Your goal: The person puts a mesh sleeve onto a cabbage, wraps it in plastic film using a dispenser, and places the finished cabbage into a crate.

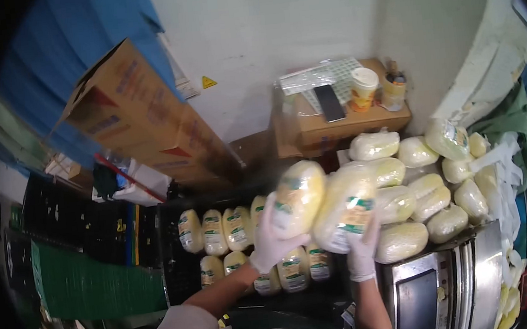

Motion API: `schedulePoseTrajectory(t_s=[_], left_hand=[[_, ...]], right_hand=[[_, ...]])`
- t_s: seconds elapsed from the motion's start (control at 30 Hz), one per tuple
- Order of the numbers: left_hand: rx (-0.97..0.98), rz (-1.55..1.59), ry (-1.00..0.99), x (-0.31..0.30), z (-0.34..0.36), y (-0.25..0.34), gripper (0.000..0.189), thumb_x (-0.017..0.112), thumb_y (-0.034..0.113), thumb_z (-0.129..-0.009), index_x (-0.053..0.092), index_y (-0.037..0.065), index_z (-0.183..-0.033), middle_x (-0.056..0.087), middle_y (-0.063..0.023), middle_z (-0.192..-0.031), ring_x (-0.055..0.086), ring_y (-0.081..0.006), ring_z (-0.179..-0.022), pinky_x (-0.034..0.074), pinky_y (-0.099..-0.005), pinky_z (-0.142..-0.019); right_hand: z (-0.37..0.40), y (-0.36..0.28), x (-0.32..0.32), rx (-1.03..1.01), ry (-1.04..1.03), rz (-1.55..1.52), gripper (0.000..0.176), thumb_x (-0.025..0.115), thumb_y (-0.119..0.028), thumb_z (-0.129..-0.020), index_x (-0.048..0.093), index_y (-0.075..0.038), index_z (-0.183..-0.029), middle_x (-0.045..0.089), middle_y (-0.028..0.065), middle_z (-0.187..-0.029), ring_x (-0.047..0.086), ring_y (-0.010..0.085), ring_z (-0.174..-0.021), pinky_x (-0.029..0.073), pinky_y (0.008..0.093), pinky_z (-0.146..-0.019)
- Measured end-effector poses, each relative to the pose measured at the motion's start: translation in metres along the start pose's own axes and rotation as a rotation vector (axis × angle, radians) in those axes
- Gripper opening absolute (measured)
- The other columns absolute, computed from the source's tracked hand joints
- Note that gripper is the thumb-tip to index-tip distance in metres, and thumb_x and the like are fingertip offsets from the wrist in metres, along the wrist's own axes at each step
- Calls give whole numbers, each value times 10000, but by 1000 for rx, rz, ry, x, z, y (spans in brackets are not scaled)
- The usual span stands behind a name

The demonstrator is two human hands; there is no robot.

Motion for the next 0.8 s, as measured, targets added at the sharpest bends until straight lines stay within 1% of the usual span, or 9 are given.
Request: schedulePoseTrajectory(t_s=[0.07, 0.2, 0.4, 0.53, 0.57, 0.6, 0.67, 0.73, 0.8], left_hand=[[-100, -124, 107, -47, 29, -22, 1025, 829, 254, -548, 244, -34, -1340, 428, -186, -1191, 459, -286, -1091, 380, -379, -933], [-257, -97, 320, -126, 85, -88, 1065, 824, 340, -521, 252, -36, -1338, 441, -222, -1169, 466, -340, -1071, 391, -410, -916], [-705, -580, 154, -192, 105, -153, 1117, 799, 409, -515, 209, -34, -1353, 369, -289, -1253, 432, -395, -1128, 391, -412, -929], [-714, -747, 139, -197, 105, -164, 1191, 823, 426, -452, 193, -17, -1361, 351, -294, -1284, 443, -411, -1124, 398, -401, -935], [-692, -710, 103, -202, 112, -175, 1195, 829, 404, -440, 196, -21, -1359, 354, -283, -1286, 427, -416, -1138, 382, -418, -948], [-539, -708, 98, -206, 120, -178, 1164, 830, 362, -453, 206, -34, -1351, 357, -266, -1286, 417, -410, -1134, 366, -430, -957], [-442, -784, 105, -207, 128, -168, 1021, 822, 263, -501, 285, -31, -1318, 401, -248, -1224, 424, -392, -1085, 368, -432, -944], [-360, -326, 243, -208, 136, -157, 820, 800, 308, -530, 447, -50, -1178, 483, -244, -1134, 460, -388, -1047, 412, -417, -884], [-139, -933, 524, -219, 182, -183, 722, 754, 369, -585, 493, -64, -1100, 555, -226, -985, 561, -314, -841, 474, -399, -715]], right_hand=[[12, 34, 39, -4, -188, -31, 875, 624, 26, -686, 135, -65, -1407, 341, 133, -1330, 394, 223, -1189, 364, 349, -986], [40, 99, 122, 273, -364, -159, 907, 686, -8, -692, 118, -26, -1400, 362, 123, -1309, 420, 239, -1163, 362, 362, -988], [44, 199, 181, 27, -711, 1047, 797, 644, -208, -756, 182, 59, -1349, 389, 266, -1264, 461, 358, -1129, 397, 376, -934], [34, 184, 182, 225, -826, 1121, 684, 605, -265, -766, 314, 65, -1290, 550, 253, -1069, 546, 384, -982, 439, 390, -859], [27, 208, 165, 17, -867, 1010, 574, 596, -275, -777, 433, 50, -1221, 592, 226, -1013, 574, 366, -943, 451, 382, -847], [21, 145, 162, 187, -856, 903, 450, 584, -258, -810, 519, 30, -1149, 593, 218, -1036, 577, 328, -976, 447, 354, -864], [-4, 116, 120, 40, -608, 713, 393, 581, -228, -835, 536, 11, -1144, 604, 206, -1034, 588, 300, -975, 445, 325, -869], [-49, 69, 66, -73, -369, 618, 316, 581, -208, -854, 584, 3, -1088, 628, 140, -1042, 589, 181, -976, 444, 274, -858], [-83, -15, 20, 128, 30, 426, 273, 600, -203, -842, 615, -18, -1041, 627, 102, -1040, 579, 127, -940, 459, 267, -822]])
Point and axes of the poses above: each hand's wrist, its own z-axis away from the middle knuckle, its own x-axis out of the palm, y = z × x, the point moved 2 cm from there along -z, towards the middle knuckle
